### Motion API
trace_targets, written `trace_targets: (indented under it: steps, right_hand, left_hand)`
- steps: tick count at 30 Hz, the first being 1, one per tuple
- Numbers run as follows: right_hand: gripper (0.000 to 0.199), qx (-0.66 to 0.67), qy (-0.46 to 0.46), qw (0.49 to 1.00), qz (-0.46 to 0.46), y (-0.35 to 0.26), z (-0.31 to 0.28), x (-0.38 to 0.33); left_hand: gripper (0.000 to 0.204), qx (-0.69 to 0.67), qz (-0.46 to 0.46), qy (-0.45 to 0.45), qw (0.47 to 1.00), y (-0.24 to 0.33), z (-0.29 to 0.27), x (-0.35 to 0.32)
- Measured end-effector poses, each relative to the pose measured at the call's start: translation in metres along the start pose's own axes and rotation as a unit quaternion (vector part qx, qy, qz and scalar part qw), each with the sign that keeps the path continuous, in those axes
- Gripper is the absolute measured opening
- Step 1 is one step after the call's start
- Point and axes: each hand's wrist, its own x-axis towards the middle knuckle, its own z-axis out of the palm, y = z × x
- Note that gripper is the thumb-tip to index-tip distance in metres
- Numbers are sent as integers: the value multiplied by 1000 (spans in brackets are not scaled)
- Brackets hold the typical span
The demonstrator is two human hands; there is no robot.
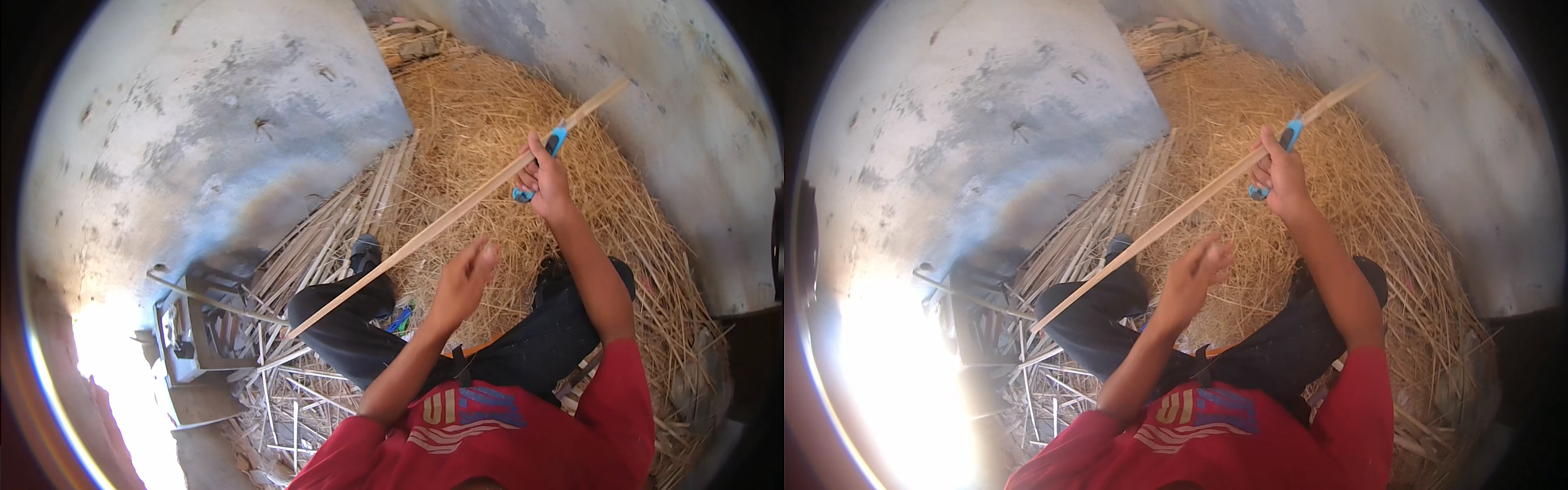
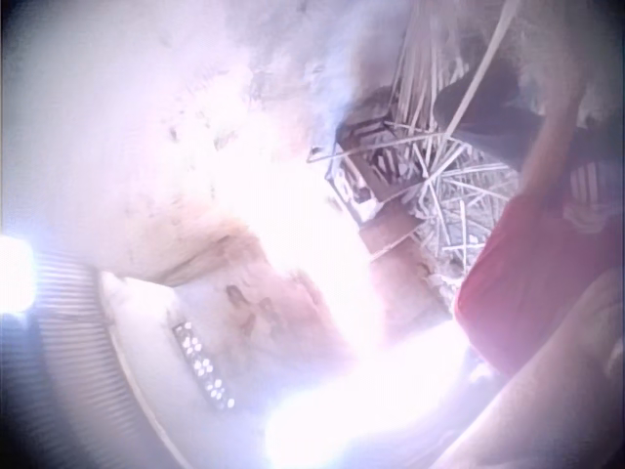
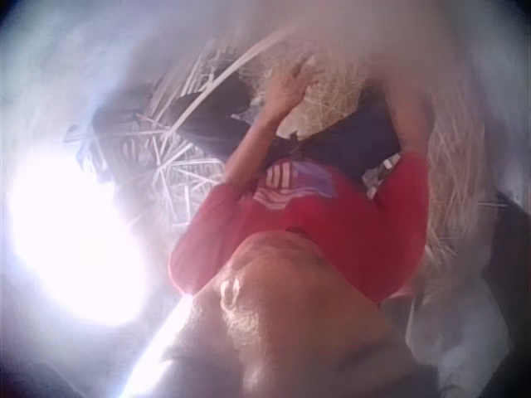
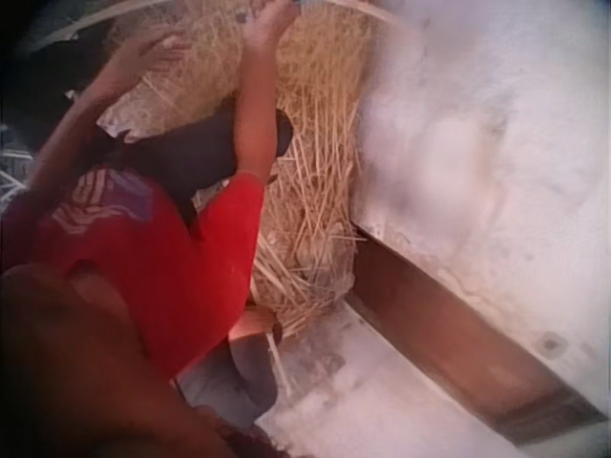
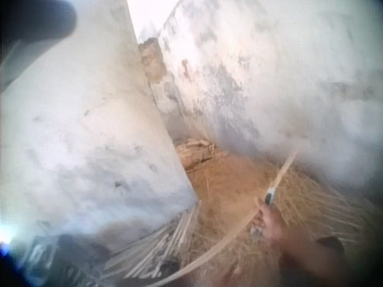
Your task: The person sits on a straw-covered floor and uses a small blue utility knife to shave the surface of a long, thin wooden stick. They hold the stick with their left hand and scrape along its length with the knife in their right hand, creating wood shavings.
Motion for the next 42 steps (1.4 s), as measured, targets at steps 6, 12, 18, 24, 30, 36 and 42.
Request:
trace_targets:
  steps: [6,12,18,24,30,36,42]
  right_hand:
    - [36,-100,7,995,-26,-32,-13,2]
    - [35,-88,-76,993,36,-35,-15,5]
    - [39,-210,-13,977,41,-31,-20,15]
    - [62,-653,-19,716,-244,16,14,-24]
    - [67,-730,-184,600,-271,48,44,-76]
    - [70,-737,-186,582,-290,48,46,-70]
    - [71,-727,-180,581,-319,47,43,-68]
  left_hand:
    - [35,332,284,158,885,41,-57,-46]
    - [42,35,-84,-292,952,14,-103,-8]
    - [41,-203,-134,-177,954,-14,-69,-28]
    - [33,-98,-49,-34,993,-9,-60,-16]
    - [26,-12,-1,22,1000,-1,-68,-14]
    - [22,-141,-48,10,989,4,-68,-24]
    - [25,-19,-9,41,999,5,-68,-28]
